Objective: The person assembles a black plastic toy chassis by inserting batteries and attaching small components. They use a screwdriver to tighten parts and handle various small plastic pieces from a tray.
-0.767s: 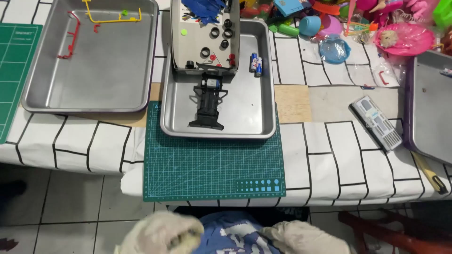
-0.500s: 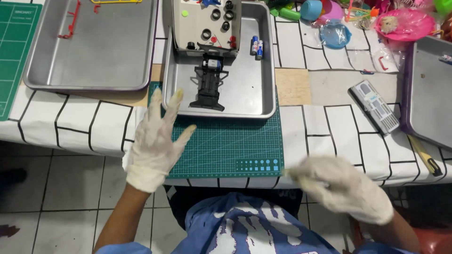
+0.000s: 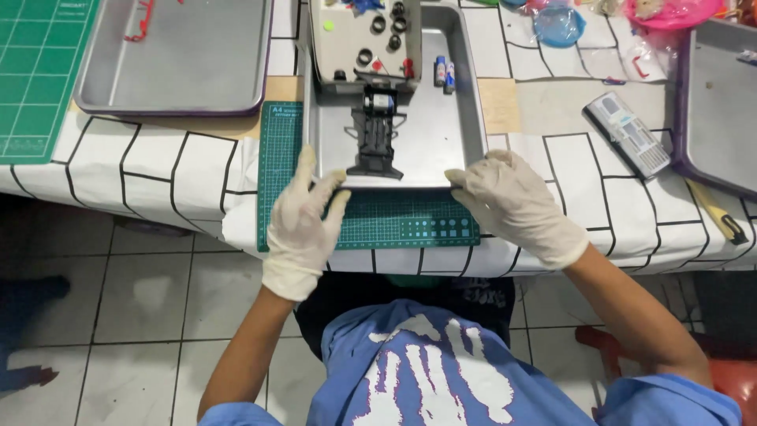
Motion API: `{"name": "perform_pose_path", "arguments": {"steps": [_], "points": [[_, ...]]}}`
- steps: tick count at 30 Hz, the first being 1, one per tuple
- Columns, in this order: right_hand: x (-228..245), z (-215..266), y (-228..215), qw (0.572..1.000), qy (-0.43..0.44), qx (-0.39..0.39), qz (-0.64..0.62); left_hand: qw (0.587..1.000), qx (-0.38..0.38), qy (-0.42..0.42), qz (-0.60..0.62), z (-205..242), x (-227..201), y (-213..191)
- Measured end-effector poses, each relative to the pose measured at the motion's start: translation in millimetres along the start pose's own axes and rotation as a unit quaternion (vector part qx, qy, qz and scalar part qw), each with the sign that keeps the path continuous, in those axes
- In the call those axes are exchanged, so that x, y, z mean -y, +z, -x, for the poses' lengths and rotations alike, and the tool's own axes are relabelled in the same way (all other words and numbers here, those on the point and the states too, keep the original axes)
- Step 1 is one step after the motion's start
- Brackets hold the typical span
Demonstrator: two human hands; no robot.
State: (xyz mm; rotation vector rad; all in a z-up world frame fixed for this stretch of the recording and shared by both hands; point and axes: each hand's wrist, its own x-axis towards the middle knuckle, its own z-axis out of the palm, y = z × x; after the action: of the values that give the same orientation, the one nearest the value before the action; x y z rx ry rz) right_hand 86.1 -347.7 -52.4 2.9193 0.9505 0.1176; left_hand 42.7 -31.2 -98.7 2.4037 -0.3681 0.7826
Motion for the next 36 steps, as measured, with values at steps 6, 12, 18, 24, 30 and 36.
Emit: {"name": "perform_pose_path", "arguments": {"steps": [6,12,18,24,30,36], "points": [[10.0,18.5,-56.4,0.968,0.128,0.062,-0.206,0.994,0.015,0.06,-0.089,37.4,-20.6,-3.3],[-24.7,-105.0,-56.2,0.899,0.238,-0.056,-0.364,0.977,0.028,0.065,-0.2,35.1,-36.0,-9.6],[-40.6,-170.8,-15.1,0.862,0.265,-0.072,-0.426,0.969,0.04,0.042,-0.239,33.0,-25.3,-1.5],[-95.2,-162.8,-43.9,0.809,0.308,-0.087,-0.493,0.991,-0.001,0.032,-0.127,30.3,-30.5,-5.2],[-115.7,-91.7,-131.9,0.828,0.377,-0.073,-0.408,0.998,-0.005,0.014,-0.063,31.9,-23.5,-13.3],[-126.4,-15.2,-131.5,0.805,0.516,0.059,-0.287,0.997,-0.004,-0.034,-0.067,32.5,-14.7,-17.8]]}}
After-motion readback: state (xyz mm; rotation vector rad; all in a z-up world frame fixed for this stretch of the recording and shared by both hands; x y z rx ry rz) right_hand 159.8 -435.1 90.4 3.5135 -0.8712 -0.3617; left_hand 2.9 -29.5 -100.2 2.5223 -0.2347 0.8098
